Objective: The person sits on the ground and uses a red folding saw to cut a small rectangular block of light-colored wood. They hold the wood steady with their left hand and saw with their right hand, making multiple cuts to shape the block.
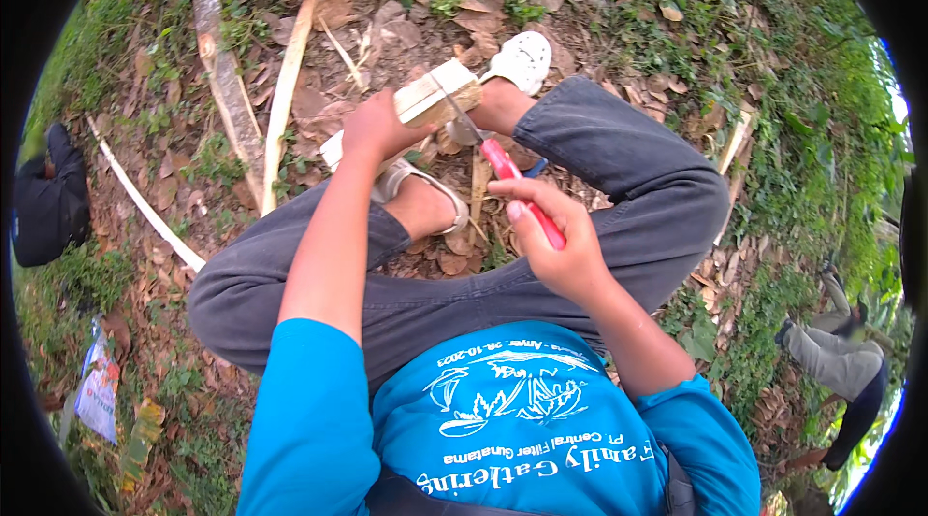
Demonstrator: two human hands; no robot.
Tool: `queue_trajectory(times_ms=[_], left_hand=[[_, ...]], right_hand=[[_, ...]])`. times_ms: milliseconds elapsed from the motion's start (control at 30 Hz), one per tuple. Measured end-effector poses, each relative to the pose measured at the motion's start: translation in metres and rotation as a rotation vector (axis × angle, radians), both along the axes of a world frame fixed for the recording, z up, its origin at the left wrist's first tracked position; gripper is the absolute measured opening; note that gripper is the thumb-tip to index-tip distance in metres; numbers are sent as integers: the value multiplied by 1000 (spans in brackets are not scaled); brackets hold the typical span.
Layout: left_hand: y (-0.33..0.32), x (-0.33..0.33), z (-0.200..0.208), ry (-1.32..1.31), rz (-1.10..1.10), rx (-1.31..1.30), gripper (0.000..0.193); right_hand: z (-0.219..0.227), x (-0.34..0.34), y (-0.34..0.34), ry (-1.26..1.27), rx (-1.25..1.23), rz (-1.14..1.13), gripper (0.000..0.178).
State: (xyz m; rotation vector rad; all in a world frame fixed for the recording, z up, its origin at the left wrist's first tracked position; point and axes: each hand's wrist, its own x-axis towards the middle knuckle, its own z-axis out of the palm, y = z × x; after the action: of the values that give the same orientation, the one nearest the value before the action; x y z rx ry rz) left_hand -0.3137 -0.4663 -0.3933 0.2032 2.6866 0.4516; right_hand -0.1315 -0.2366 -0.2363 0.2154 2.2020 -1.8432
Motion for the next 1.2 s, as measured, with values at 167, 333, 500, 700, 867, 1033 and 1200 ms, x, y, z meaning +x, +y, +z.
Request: queue_trajectory(times_ms=[167, 333, 500, 700, 867, 1033, 1200], left_hand=[[7, 6, 6, 38, -23, -32, 85], [6, 8, 7, 77, -46, -3, 81], [-7, 8, 3, 14, -28, -40, 86], [21, 10, 6, 179, -90, -37, 85], [2, 10, -5, 64, 14, 65, 82], [12, 9, 1, 69, -30, -41, 82], [11, 15, 13, 64, -24, -34, 79]], right_hand=[[-15, -10, 0, 135, 68, 21, 25], [-65, -115, -33, 237, -6, -129, 26], [-3, -6, 3, 148, 83, 98, 26], [-52, -76, -5, 180, 17, -87, 26], [-64, -101, -34, 183, 49, 24, 25], [-4, -19, 11, 78, 38, -12, 26], [-41, -48, -4, 237, 66, -60, 25]])
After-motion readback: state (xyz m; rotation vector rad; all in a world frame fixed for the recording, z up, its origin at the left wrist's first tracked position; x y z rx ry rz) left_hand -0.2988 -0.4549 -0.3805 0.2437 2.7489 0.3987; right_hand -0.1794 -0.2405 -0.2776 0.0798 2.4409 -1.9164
